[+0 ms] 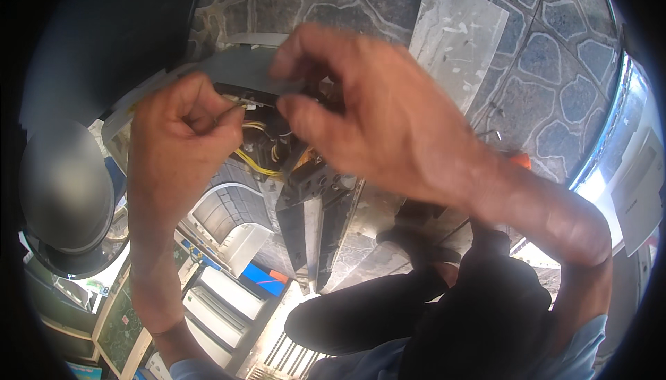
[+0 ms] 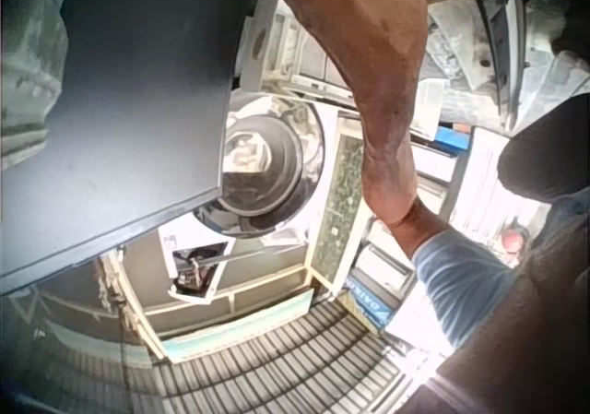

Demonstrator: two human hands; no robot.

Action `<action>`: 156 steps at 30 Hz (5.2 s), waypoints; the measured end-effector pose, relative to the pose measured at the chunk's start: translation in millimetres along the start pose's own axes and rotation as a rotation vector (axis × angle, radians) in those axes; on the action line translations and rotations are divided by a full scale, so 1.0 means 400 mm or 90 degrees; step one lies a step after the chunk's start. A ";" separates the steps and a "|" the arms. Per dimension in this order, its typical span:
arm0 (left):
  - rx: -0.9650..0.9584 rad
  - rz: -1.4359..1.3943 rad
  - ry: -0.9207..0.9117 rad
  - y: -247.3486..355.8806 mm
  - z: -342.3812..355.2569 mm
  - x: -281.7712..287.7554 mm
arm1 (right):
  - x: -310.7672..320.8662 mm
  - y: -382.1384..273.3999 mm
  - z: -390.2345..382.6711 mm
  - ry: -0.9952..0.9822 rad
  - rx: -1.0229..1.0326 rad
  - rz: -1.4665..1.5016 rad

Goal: The person repairs an air conditioner by connecting wires, securing components with a screwdriver, and reattaching the front cover. The person uses a screwdriver to tighten screws and handles various internal parts and the appliance casing.

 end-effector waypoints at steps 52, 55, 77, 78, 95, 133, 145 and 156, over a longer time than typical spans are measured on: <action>-0.483 0.171 0.074 0.004 -0.010 0.039 | 0.001 0.025 -0.009 -0.034 0.031 0.074; -0.485 0.173 0.045 0.012 0.002 0.038 | 0.009 0.027 0.000 -0.024 -0.003 0.061; -0.470 0.223 0.003 0.050 0.012 0.031 | -0.016 0.033 0.032 -0.038 -0.145 0.034; -0.452 0.196 -0.010 0.040 0.017 0.030 | -0.019 0.044 0.039 -0.043 -0.193 0.057; -0.492 0.189 0.144 0.033 -0.028 0.029 | -0.032 0.023 0.113 -0.145 0.059 0.016; -0.132 -0.449 0.145 -0.304 -0.497 -0.443 | -0.121 -0.122 0.166 -0.417 0.424 -0.402; -0.122 -0.404 0.165 -0.294 -0.500 -0.435 | -0.211 -0.190 0.129 -0.470 0.428 -0.695; -0.127 -0.392 0.170 -0.285 -0.501 -0.431 | -0.227 -0.181 0.101 -0.387 0.505 -0.816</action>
Point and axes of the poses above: each hand's wrist, its own z-axis towards the middle knuckle, its own x-axis out of the back of the hand, y = z × x, the point moved 7 cm from there along z, towards the middle knuckle, and after that the axes turned 10 degrees about z, right-handed, at the moved point
